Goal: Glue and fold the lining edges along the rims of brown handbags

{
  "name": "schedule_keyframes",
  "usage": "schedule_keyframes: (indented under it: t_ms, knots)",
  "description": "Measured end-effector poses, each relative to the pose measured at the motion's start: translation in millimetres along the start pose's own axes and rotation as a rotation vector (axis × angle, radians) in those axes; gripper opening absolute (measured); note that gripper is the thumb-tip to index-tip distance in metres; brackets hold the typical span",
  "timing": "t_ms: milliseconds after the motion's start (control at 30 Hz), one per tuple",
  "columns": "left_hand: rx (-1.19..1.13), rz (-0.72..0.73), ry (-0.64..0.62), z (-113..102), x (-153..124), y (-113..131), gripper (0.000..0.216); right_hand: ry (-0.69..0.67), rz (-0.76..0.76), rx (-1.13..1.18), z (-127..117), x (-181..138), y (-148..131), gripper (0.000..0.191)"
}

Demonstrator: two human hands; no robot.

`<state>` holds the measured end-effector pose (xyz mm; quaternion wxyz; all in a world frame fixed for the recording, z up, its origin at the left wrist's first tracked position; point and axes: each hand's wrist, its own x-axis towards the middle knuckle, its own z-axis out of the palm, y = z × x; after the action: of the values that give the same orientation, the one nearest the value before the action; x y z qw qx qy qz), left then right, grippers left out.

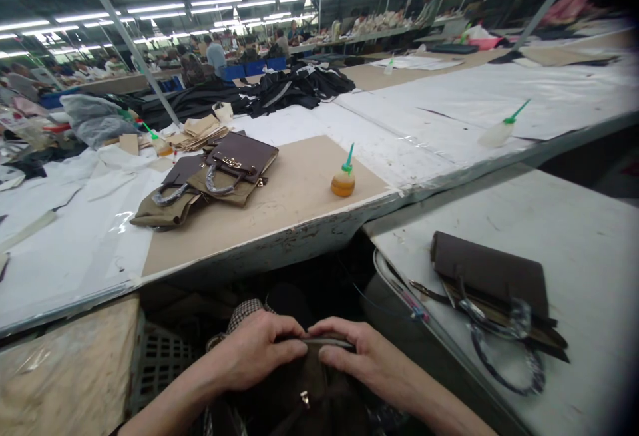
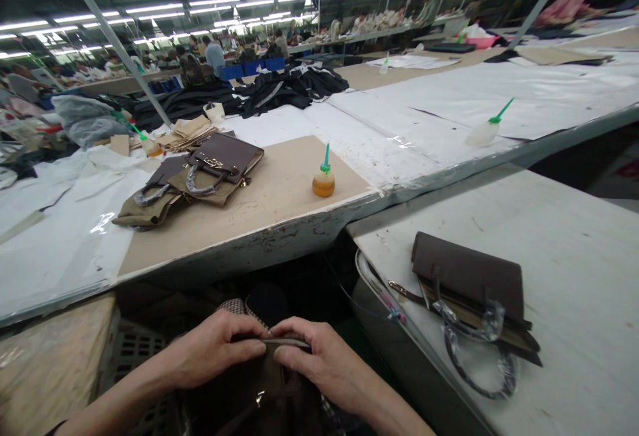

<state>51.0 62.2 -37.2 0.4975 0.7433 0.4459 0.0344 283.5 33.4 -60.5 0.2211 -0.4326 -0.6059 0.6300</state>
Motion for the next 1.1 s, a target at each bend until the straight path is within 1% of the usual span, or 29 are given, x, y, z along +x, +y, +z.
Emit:
schedule_keyframes:
  t_ms: [100,200,300,467,600,700,833,933,1100]
  knots:
    - [0.113,0.022,0.036,1.1,-0.8,5.4,0.024,0.01,0.007,-0.112,2.6,1.4,-0.3,0.021]
    - [0.163,0.044,0.05,1.8,-2.9,8.2,0.025,0.026,0.039,-0.149,5.8,3.5,4.5,0.023]
    - [0.179,0.065,0.047,1.8,-6.2,8.3,0.027,0.043,0.024,-0.172,8.8,4.7,8.3,0.025]
    - [0.171,0.083,0.047,2.2,-8.0,4.5,0.027,0.124,-0.036,-0.139,17.0,2.9,8.4,0.026]
    - [0.126,0.05,0.027,2.0,-4.8,5.8,0.024,0.181,-0.063,-0.182,22.5,1.4,7.9,0.026]
    - [0.171,0.038,0.024,2.4,-3.4,11.5,0.029,0.196,-0.082,-0.234,23.3,0.7,6.9,0.023]
    - [0.271,0.09,-0.011,1.0,-6.2,15.3,0.033,0.163,-0.095,-0.242,22.0,-3.0,4.8,0.024]
    - [0.319,0.082,-0.029,-7.5,-12.7,7.7,0.031,0.132,-0.084,-0.23,21.1,-6.1,3.9,0.025]
    - [0.348,-0.034,0.03,-28.5,-33.7,-18.8,0.032,0.107,-0.042,-0.176,21.9,-5.9,4.3,0.028]
